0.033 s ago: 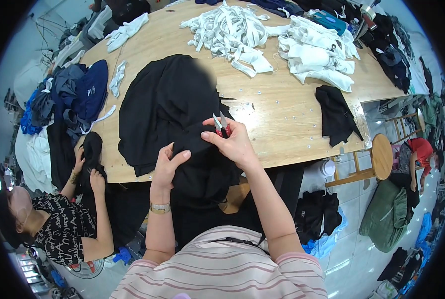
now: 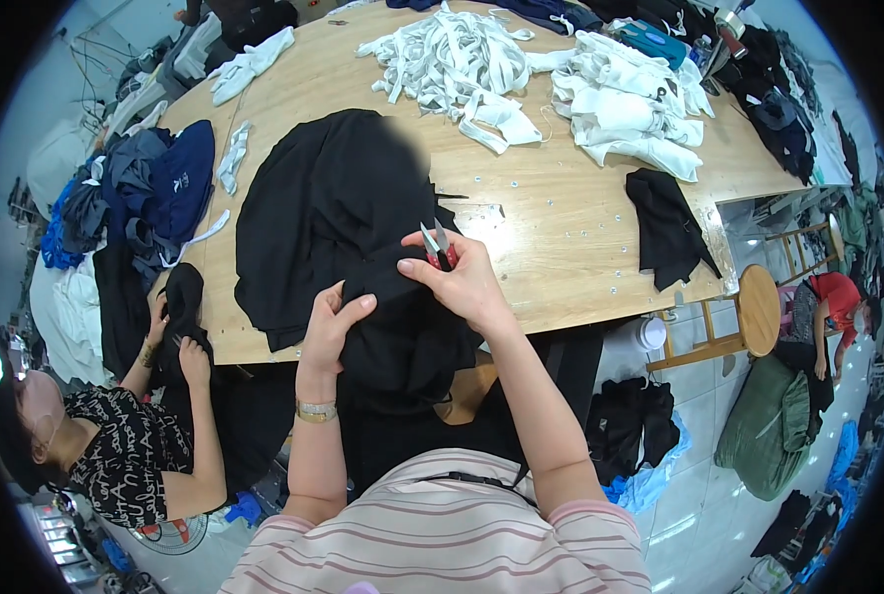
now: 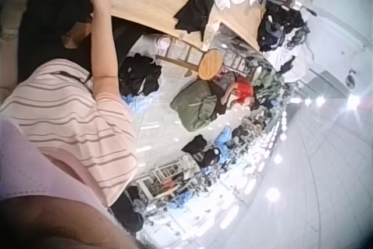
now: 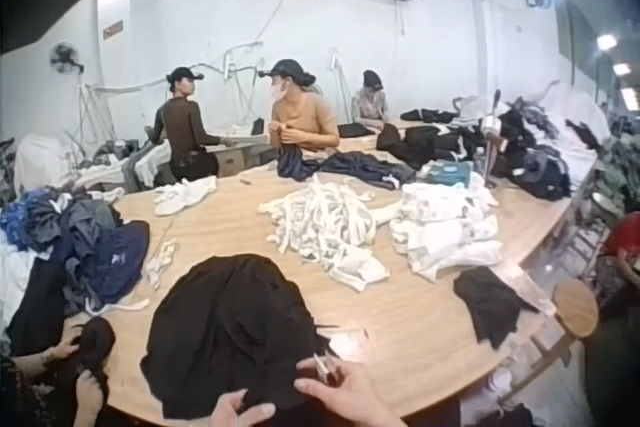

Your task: The recorder uses scissors to trim excess threads from black garments on a large work table.

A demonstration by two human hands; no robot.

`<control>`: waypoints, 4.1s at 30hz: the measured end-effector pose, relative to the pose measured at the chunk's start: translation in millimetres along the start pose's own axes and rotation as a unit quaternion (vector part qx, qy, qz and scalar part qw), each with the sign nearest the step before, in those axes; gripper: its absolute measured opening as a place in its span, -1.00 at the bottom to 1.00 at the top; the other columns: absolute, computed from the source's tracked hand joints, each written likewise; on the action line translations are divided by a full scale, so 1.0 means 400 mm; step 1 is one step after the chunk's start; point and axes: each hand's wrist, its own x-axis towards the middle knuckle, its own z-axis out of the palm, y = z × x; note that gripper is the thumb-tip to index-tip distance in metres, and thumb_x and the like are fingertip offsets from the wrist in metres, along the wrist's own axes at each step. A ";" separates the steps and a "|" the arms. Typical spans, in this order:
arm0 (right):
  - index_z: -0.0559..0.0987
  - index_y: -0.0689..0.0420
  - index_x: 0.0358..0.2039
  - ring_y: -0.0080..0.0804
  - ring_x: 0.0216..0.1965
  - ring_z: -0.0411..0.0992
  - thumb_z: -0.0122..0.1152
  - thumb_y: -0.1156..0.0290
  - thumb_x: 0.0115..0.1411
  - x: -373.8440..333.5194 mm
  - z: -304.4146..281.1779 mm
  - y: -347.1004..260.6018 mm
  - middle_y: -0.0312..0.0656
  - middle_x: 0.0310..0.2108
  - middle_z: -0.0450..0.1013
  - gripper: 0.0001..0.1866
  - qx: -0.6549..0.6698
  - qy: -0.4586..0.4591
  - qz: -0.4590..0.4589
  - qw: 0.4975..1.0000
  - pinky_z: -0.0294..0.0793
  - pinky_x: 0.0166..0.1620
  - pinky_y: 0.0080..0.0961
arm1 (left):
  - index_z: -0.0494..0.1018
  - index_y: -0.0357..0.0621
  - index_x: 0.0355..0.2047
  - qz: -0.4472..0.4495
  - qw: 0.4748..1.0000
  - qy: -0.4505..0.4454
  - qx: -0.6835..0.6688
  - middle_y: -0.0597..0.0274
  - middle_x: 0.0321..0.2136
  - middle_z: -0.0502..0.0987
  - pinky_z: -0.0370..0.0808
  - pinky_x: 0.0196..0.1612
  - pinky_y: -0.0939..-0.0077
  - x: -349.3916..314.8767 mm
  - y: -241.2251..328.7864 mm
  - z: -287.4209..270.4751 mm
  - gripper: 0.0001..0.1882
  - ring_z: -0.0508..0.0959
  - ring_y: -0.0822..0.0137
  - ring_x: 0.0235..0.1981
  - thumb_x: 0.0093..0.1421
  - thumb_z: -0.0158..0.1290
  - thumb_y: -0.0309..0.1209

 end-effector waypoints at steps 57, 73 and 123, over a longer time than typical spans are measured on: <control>0.31 0.18 -0.10 -0.77 -0.61 0.20 -0.04 0.48 0.23 -0.121 0.025 -0.006 -0.37 -0.62 0.31 -0.78 0.065 -0.062 -0.034 0.995 0.16 -0.52 -0.78 | 0.47 -0.28 -0.32 0.169 0.965 0.005 0.198 0.33 -0.35 0.45 0.35 -0.27 0.66 0.025 0.026 0.047 -0.81 0.43 0.52 -0.34 0.02 0.15 -0.52; 0.32 0.19 -0.13 -0.72 -0.56 0.26 0.00 0.48 0.20 -0.119 0.023 -0.001 -0.34 -0.63 0.33 -0.77 0.017 -0.064 -0.033 0.997 0.24 -0.44 -0.74 | 0.49 -0.29 -0.34 0.155 0.967 -0.002 0.201 0.29 -0.30 0.46 0.37 -0.26 0.65 0.026 0.031 0.040 -0.82 0.45 0.50 -0.34 -0.01 0.15 -0.54; 0.34 0.03 0.10 -0.75 -0.70 0.13 0.02 0.46 0.20 -0.136 -0.004 0.033 -0.28 -0.43 0.43 -0.58 0.359 -0.105 0.161 0.913 0.02 -0.69 -0.85 | 0.46 -0.27 -0.27 0.116 0.975 -0.074 0.173 0.34 -0.36 0.47 0.38 -0.22 0.66 0.029 0.018 0.040 -0.76 0.46 0.53 -0.34 0.00 0.14 -0.53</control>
